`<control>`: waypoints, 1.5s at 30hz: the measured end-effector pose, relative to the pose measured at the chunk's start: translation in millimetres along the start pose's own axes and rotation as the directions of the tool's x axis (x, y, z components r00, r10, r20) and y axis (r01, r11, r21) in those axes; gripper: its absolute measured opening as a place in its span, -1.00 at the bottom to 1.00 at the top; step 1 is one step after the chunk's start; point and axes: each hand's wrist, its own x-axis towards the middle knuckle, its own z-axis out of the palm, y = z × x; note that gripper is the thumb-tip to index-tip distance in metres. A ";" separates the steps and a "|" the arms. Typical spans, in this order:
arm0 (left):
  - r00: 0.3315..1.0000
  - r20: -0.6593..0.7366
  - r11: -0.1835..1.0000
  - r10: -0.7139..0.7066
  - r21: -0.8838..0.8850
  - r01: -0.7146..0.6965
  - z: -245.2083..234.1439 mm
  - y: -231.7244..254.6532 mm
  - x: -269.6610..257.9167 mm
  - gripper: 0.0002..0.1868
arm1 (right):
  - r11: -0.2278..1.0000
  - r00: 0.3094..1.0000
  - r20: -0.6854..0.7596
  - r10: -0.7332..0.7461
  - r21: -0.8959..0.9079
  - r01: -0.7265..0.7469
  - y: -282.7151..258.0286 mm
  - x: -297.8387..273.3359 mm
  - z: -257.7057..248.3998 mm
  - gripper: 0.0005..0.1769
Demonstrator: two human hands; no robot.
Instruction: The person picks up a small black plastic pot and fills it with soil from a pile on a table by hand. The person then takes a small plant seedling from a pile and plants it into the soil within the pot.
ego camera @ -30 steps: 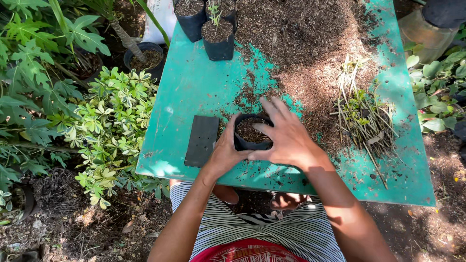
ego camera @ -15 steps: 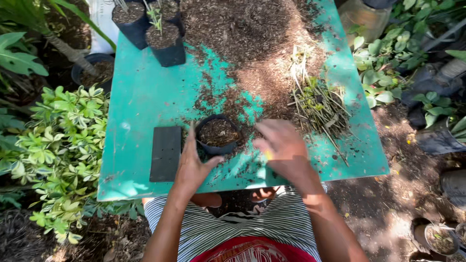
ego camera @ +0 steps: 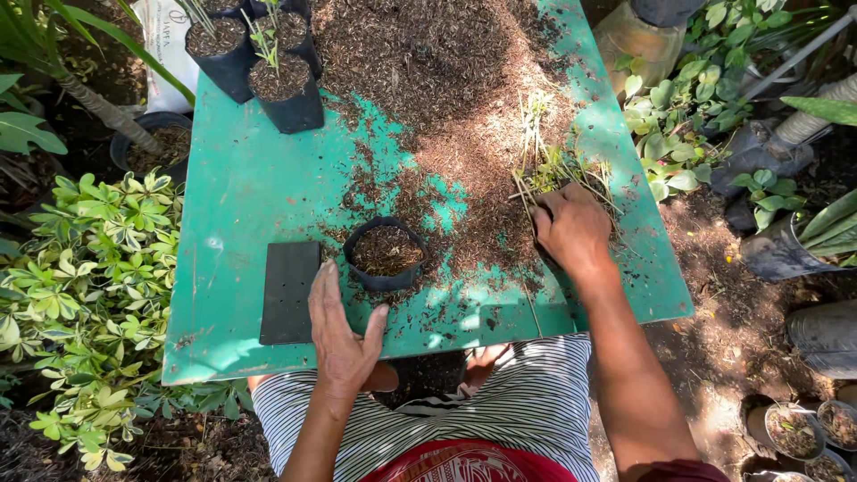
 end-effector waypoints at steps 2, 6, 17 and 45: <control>0.998 -0.036 0.999 0.042 0.020 -0.041 4.4 -5.0 -2.2 -0.02 | 0.999 0.999 0.048 0.009 0.037 -0.011 -6.4 0.2 -3.6 -0.68; 0.997 -0.049 0.998 0.055 0.018 -0.054 3.6 -2.4 -0.2 -0.07 | 0.997 0.996 0.081 0.039 0.065 -0.044 -16.7 -1.4 -20.6 -0.74; 0.991 -0.111 0.997 0.076 0.021 -0.074 1.2 7.5 -1.0 -0.17 | 0.797 0.938 0.300 0.175 0.516 -0.314 -20.0 4.6 -51.8 -0.78; 0.979 0.200 0.918 0.044 -0.394 0.039 52.1 124.5 51.0 -0.58 | 0.164 0.961 0.271 -0.046 0.951 -0.261 -108.0 -62.6 -84.4 -0.94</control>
